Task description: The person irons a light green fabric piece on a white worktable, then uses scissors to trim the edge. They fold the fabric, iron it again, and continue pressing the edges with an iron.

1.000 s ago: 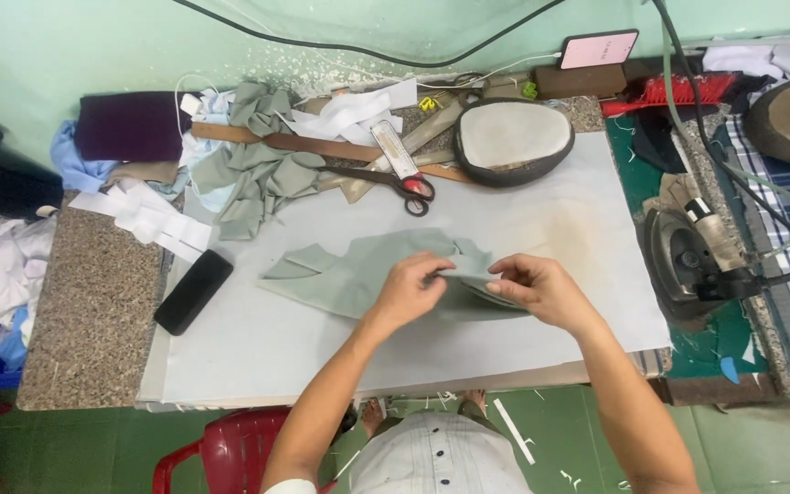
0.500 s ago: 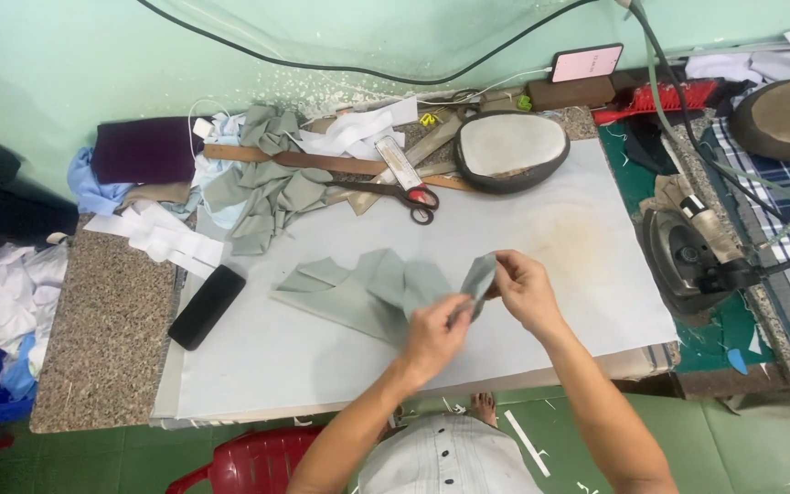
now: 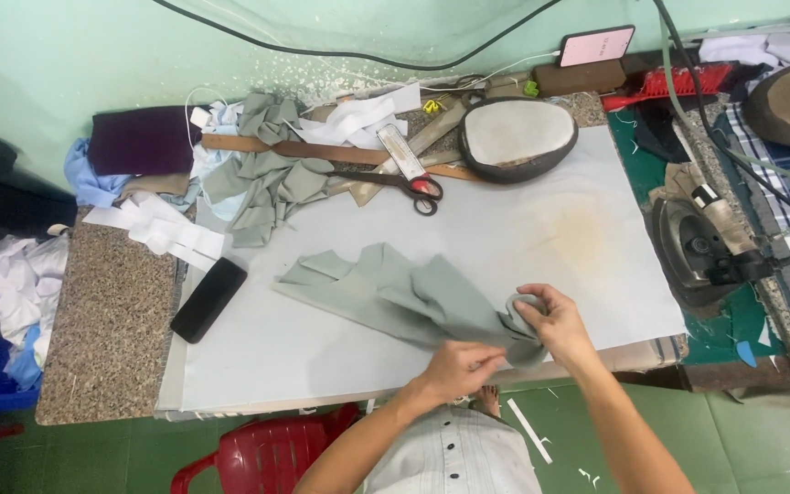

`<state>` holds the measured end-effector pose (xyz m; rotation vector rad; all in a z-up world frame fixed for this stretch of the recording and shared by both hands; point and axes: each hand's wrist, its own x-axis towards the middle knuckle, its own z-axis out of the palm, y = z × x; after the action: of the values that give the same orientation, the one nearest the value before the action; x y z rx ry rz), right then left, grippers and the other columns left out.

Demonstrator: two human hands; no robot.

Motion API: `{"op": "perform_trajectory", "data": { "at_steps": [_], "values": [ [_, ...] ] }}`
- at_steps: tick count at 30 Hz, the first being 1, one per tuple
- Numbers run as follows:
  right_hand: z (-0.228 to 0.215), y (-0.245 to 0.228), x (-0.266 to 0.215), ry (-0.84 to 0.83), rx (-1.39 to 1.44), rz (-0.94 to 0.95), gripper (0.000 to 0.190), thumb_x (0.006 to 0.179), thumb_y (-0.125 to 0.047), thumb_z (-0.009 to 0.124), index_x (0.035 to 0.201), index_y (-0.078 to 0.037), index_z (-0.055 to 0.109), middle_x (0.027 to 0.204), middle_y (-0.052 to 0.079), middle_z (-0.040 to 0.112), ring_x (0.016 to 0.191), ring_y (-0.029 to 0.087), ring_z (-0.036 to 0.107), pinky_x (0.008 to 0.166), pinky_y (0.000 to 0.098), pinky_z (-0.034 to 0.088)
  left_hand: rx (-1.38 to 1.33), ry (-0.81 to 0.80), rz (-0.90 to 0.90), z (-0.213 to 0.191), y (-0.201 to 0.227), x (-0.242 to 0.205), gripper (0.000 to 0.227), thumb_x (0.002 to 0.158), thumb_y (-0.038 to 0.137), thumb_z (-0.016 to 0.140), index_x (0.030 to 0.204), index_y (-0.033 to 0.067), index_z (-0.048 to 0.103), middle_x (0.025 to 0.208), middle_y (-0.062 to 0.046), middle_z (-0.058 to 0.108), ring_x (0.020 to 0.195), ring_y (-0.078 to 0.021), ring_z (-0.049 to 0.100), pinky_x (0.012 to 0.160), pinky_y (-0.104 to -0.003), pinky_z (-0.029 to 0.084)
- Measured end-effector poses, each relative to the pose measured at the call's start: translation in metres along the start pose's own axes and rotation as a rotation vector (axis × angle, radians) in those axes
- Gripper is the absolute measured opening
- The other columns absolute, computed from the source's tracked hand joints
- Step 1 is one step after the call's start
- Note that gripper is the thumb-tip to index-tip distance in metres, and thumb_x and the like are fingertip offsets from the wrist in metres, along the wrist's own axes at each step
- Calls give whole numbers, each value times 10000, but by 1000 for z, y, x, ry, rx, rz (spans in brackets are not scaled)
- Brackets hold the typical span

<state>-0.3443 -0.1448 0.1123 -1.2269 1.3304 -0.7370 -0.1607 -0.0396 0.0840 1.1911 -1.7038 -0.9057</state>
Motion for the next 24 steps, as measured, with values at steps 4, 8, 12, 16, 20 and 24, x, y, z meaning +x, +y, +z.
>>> {"op": "perform_trajectory", "data": {
  "at_steps": [4, 8, 12, 16, 20, 24],
  "values": [
    [-23, 23, -6, 42, -52, 2, 331, 918, -5, 731, 1248, 3, 703, 937, 218, 758, 955, 240, 672, 906, 384, 496, 153, 168, -90, -41, -49, 15, 126, 994, 183, 702, 1048, 102, 781, 874, -114, 788, 768, -218, 763, 634, -296, 591],
    [-36, -3, -16, -146, -27, -43, 418, 938, -1, 662, 1355, -26, 640, 1055, 203, 794, 1018, 224, 708, 963, 425, 527, 239, 163, -53, -62, -48, 47, 350, 969, 286, 721, 1264, 99, 696, 1164, -99, 733, 1087, -257, 679, 925, -383, 534],
    [-40, -54, -26, -428, -73, -144, 486, 940, 19, 602, 1421, -30, 550, 1178, 193, 790, 1099, 250, 701, 1030, 481, 495, 115, -162, 95, -53, 1, 86, 952, 743, 565, 816, 1497, 72, 506, 1483, -201, 555, 1434, -414, 433, 1246, -553, 252],
    [-52, -94, -32, -503, -76, -175, 461, 931, 24, 608, 1387, -42, 595, 1110, 165, 822, 1069, 215, 713, 1014, 459, 520, -25, -425, 22, -51, 30, 92, 647, 775, 297, 835, 1320, 7, 643, 1235, -257, 701, 1247, -447, 604, 1226, -564, 291],
    [-71, -108, -27, -284, -178, -323, 442, 891, 61, 635, 1330, 6, 635, 1053, 212, 814, 1044, 332, 757, 1012, 510, 511, 329, -520, -210, -62, -10, 78, 373, 836, 442, 759, 870, 75, 702, 749, -154, 702, 840, -410, 703, 768, -495, 534],
    [-88, -116, -12, -3, -220, -465, 380, 941, 18, 646, 1320, -16, 637, 1052, 128, 788, 1050, 201, 722, 1045, 409, 491, 773, -239, -390, -95, -88, 55, 340, 831, 275, 758, 1168, 244, 715, 1047, 11, 777, 983, -243, 746, 845, -399, 562]
  ]
}}
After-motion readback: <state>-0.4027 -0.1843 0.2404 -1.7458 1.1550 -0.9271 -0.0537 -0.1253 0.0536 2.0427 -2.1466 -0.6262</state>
